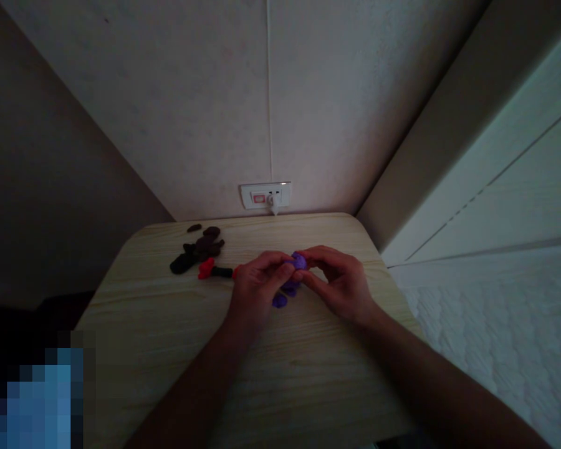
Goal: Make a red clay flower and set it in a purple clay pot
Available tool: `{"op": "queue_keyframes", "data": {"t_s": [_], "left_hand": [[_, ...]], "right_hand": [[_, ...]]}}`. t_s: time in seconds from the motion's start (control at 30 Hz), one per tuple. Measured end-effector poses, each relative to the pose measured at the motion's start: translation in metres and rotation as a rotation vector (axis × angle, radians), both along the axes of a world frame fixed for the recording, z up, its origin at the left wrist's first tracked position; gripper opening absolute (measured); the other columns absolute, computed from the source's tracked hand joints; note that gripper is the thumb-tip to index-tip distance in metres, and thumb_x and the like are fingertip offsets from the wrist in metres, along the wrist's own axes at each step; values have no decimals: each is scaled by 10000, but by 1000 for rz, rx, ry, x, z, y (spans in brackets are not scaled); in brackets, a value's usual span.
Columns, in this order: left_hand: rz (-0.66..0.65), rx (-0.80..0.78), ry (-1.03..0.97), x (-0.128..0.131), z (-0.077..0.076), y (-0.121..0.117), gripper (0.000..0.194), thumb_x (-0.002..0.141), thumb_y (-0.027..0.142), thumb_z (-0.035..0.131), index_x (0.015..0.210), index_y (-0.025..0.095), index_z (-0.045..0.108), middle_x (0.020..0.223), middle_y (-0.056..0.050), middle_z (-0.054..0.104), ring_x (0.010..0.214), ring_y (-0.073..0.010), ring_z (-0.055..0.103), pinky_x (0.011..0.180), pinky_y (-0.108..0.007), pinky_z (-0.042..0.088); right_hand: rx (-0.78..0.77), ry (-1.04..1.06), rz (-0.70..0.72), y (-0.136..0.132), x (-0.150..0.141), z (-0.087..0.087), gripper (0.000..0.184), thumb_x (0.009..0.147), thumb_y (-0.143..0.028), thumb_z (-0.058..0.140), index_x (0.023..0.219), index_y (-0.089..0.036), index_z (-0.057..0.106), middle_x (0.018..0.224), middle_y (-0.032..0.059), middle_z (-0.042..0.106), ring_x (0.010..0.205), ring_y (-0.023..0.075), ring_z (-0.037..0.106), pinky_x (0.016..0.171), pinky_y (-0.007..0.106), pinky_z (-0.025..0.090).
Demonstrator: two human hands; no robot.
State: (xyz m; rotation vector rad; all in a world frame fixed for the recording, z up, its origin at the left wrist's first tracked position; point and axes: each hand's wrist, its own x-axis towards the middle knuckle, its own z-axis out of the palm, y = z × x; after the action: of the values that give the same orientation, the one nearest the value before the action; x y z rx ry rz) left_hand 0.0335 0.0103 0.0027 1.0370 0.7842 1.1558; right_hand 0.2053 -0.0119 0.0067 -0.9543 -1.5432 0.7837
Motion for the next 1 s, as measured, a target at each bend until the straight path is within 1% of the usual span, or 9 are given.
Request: {"op": "queue_keyframes", "data": {"t_s": [0.07,0.17,0.33,0.5,0.6,0.7,0.83,0.93,1.0], "left_hand": [[-6,2,-15,0,0,0,146,791,308,844,862,192,790,969,-37,749,848,-152,709,733,-253,582],[-38,-47,-39,-1,2,0,196,796,301,846,931,184,765,896,-40,764,782,-155,722,691,-256,583],[-41,-65,-109,-2,11,0,476,735,224,886,1160,240,672,863,11,765,753,-156,753,734,-271,594],[-49,53,71,-4,17,1,249,727,280,883,925,171,779,897,-56,808,798,-183,765,747,-277,612],[-15,61,156,-5,19,0,202,717,282,883,856,165,795,777,-44,805,671,-176,745,621,-258,596],[12,53,185,-6,18,1,177,735,287,870,848,166,805,746,-43,801,634,-173,733,570,-248,579],[13,35,153,-6,11,3,171,785,314,835,878,174,806,742,-44,791,619,-171,720,554,-254,568],[-39,22,141,-7,6,3,197,833,354,801,923,179,797,711,-31,762,578,-148,682,504,-229,516],[-66,29,132,-7,4,3,197,851,359,790,929,178,789,714,-27,747,593,-135,669,522,-219,508]], "right_hand": [[22,-66,-30,-1,0,1,192,910,-314,774,1085,-241,742,994,65,757,893,214,703,832,372,587],[109,-220,-92,-3,-1,4,110,958,-285,701,1046,-220,689,921,62,719,825,201,658,775,353,557],[238,-419,-114,-4,-3,9,44,1004,-204,555,999,-208,599,861,67,646,787,202,602,718,333,517],[267,-473,-85,-4,-4,9,85,1001,-153,502,1016,-203,569,885,78,635,804,206,593,706,321,503],[252,-473,-78,-5,-4,9,82,997,-153,509,1003,-191,582,866,75,634,786,200,591,694,316,499],[148,-386,-59,-6,-4,8,69,998,-202,568,983,-183,631,848,65,656,768,189,608,699,313,512],[-79,-8,-7,-3,-5,5,151,915,-346,762,938,-207,706,861,44,734,782,181,680,739,304,567],[-119,190,3,-1,-7,4,229,803,-367,874,915,-217,743,853,27,757,775,174,708,748,291,582],[-145,233,29,-3,-9,7,220,806,-370,872,913,-213,761,815,23,761,752,169,717,744,289,584]]}}
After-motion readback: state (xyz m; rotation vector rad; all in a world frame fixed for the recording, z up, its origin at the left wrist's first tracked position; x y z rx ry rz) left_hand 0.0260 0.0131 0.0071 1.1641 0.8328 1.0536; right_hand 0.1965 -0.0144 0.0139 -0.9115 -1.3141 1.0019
